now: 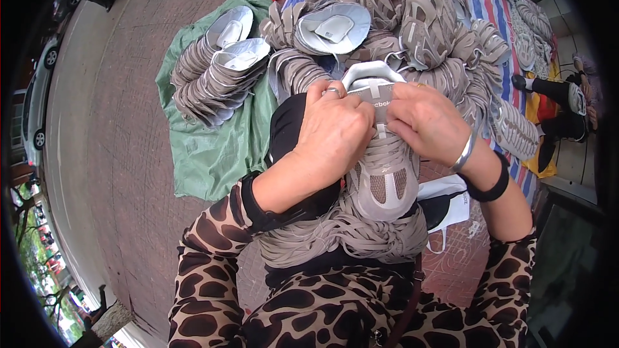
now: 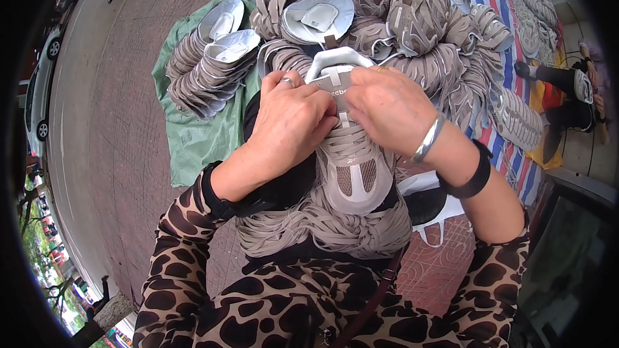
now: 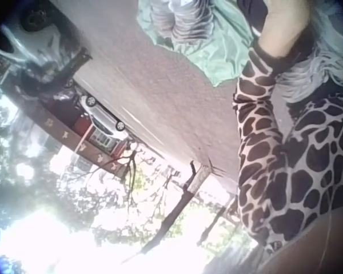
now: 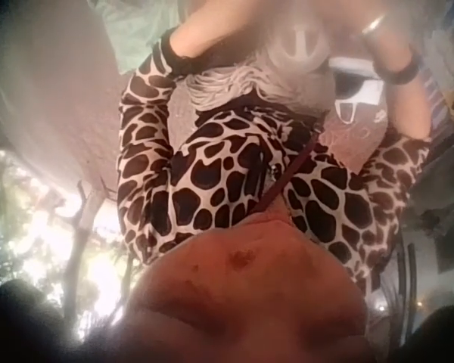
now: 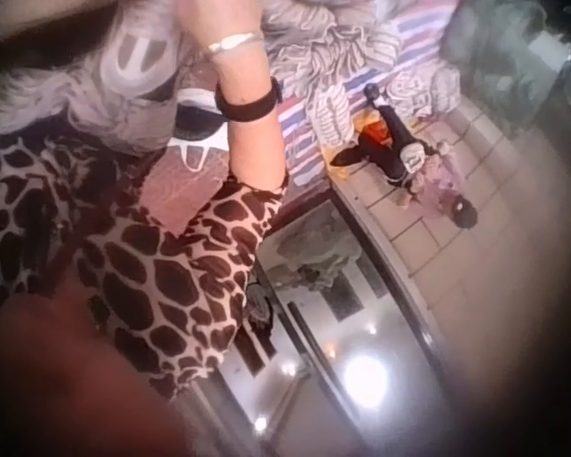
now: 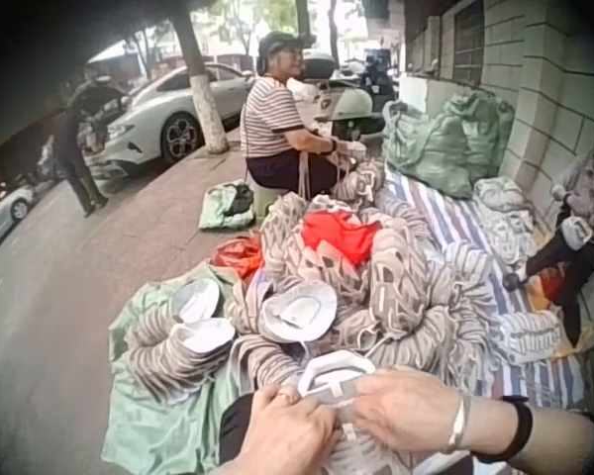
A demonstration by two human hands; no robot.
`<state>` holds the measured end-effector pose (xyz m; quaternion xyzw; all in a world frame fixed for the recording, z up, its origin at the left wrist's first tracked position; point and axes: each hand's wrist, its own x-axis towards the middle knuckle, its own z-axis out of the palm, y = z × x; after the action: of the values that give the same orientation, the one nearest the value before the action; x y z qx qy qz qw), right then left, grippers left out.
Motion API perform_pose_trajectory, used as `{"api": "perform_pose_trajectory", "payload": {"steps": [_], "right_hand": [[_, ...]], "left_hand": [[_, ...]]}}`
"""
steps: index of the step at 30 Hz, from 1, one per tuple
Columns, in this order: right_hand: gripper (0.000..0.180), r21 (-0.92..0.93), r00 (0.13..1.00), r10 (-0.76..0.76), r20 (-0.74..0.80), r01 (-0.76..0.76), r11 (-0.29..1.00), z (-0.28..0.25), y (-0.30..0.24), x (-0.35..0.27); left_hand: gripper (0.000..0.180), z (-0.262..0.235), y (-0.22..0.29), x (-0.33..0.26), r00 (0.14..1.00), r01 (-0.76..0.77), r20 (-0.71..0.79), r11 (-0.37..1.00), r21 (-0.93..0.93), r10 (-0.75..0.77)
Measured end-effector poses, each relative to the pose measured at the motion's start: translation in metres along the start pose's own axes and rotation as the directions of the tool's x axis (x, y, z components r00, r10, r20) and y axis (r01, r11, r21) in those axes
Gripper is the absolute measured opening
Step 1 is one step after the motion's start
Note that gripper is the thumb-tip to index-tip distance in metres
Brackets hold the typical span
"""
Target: Lacing and assembling shoe components while sitting on the ground.
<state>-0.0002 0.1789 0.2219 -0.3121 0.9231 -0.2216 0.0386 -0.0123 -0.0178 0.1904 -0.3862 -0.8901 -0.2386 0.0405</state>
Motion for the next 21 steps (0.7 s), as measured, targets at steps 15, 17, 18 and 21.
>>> {"api": "perform_pose_trajectory", "payload": {"steps": [15, 17, 18, 21], "right_hand": [[0.011, 0.190, 0.987, -0.130, 0.091, 0.111, 0.975, -0.005, 0.025, 0.001], [0.012, 0.179, 0.987, -0.141, 0.077, 0.125, 0.976, -0.004, 0.025, 0.001], [0.013, 0.167, 0.986, -0.152, 0.066, 0.140, 0.976, -0.002, 0.024, 0.001], [0.016, 0.082, 0.988, -0.148, 0.042, 0.144, 0.986, 0.006, 0.020, 0.004]], "left_hand": [[0.016, -0.003, -0.001, 0.001, 1.000, -0.007, 0.020, 0.999, -0.034, 0.008], [0.017, -0.003, -0.001, 0.003, 1.000, -0.009, 0.029, 1.000, -0.025, 0.010], [0.017, -0.003, 0.000, 0.003, 0.999, -0.009, 0.037, 1.000, -0.018, 0.010], [0.016, -0.003, -0.001, 0.004, 0.999, -0.009, 0.040, 1.000, 0.002, 0.009]]}}
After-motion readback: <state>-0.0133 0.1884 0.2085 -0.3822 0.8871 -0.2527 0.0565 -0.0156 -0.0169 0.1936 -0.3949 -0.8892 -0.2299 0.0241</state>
